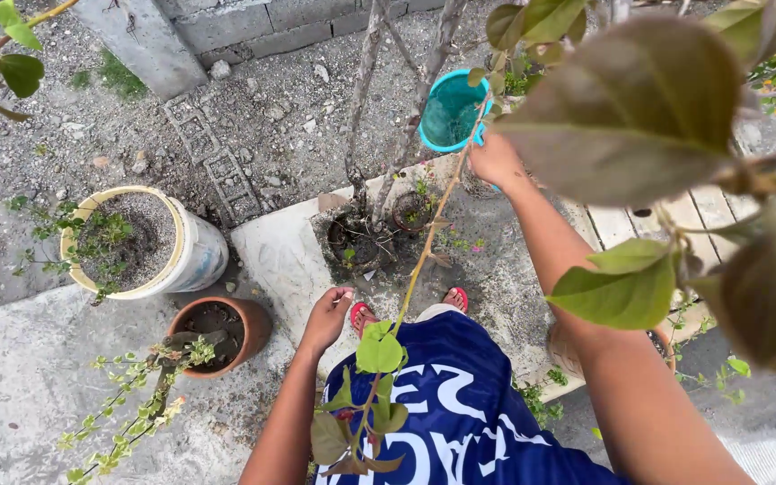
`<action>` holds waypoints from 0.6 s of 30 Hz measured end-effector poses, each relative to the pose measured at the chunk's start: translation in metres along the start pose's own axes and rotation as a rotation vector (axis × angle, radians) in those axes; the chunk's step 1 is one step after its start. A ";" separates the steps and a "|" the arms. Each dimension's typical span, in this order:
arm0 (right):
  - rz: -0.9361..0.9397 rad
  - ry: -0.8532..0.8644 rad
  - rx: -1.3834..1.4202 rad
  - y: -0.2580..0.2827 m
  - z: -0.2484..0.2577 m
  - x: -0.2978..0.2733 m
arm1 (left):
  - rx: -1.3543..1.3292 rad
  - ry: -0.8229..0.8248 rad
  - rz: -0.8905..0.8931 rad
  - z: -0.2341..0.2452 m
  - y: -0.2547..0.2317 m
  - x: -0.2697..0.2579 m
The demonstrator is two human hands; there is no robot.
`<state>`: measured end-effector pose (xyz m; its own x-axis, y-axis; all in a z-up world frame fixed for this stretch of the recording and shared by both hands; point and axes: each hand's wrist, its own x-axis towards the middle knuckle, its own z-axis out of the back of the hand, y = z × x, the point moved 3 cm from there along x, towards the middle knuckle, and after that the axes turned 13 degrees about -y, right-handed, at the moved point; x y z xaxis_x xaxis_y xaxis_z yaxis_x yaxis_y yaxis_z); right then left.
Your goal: Watering multiple potted plants by scooping water from a bucket with a plastic dipper.
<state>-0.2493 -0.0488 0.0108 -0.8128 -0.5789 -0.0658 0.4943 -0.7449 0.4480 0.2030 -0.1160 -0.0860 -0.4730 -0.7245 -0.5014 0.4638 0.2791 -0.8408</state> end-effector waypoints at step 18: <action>0.190 -0.012 -0.232 0.023 0.058 -0.004 | -0.005 -0.049 -0.004 0.005 0.016 0.003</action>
<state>-0.2527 -0.0449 0.0726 -0.7018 -0.7123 0.0107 0.6942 -0.6804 0.2351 0.2129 -0.1167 -0.0995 -0.4377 -0.7552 -0.4880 0.4581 0.2797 -0.8438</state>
